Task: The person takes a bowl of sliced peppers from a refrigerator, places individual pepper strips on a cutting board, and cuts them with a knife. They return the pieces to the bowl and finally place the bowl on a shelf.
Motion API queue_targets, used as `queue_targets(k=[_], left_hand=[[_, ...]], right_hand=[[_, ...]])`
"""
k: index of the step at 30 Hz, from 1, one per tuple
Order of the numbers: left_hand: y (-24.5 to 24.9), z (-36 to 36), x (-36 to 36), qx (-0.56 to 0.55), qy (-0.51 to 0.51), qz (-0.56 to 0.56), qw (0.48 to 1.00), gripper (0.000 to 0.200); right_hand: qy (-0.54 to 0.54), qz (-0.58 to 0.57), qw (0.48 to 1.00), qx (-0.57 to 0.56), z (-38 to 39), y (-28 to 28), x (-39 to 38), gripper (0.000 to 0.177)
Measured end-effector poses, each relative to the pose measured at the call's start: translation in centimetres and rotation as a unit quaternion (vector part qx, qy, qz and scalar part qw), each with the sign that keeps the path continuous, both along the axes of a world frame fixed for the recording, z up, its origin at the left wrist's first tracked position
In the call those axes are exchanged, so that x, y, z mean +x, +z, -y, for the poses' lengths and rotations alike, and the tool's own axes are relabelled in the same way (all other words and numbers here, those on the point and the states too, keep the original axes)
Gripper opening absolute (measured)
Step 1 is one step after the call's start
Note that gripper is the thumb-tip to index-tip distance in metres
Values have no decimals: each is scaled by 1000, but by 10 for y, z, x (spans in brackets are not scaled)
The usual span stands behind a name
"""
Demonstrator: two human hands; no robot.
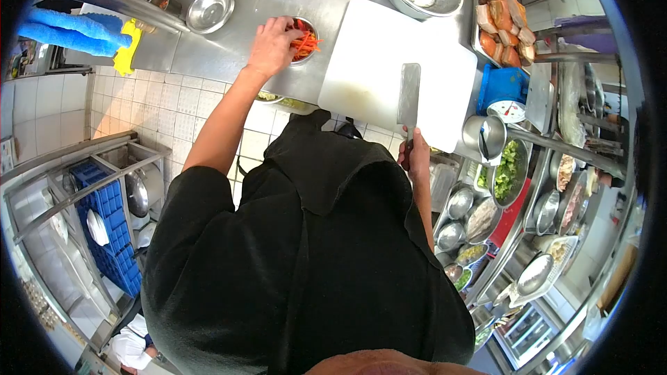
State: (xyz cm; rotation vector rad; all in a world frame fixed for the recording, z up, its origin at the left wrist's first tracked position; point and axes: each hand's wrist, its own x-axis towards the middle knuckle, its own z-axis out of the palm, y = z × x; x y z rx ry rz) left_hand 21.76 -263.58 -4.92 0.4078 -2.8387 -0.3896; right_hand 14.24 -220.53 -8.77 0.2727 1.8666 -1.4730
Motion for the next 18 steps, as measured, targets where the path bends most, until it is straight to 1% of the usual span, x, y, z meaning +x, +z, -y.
queue_targets(k=[1, 4, 7, 11, 16, 18], left_hand=[[-3, 0, -2, -12, -25, 20, 999, 29], [-5, -3, -10, 6, 30, 19, 999, 20], [7, -8, -16, -6, 54, 120, 991, 13], [-19, -1, -21, -11, 56, 105, 993, 11], [-10, 0, -21, 11, 79, 127, 989, 12], [-6, 5, -17, 56, 65, 69, 994, 13]], right_hand=[[0, 1, 1000, -1, 0, 1, 0, 55], [4, -4, 1000, -2, -1, 1, -1, 55], [5, -5, 1000, 0, 0, 0, 1, 54], [-3, -4, 1000, 6, 4, 7, 2, 54], [-4, 0, 1000, -7, 0, -3, 2, 54], [-6, 4, 1000, -9, 0, -3, 2, 54]])
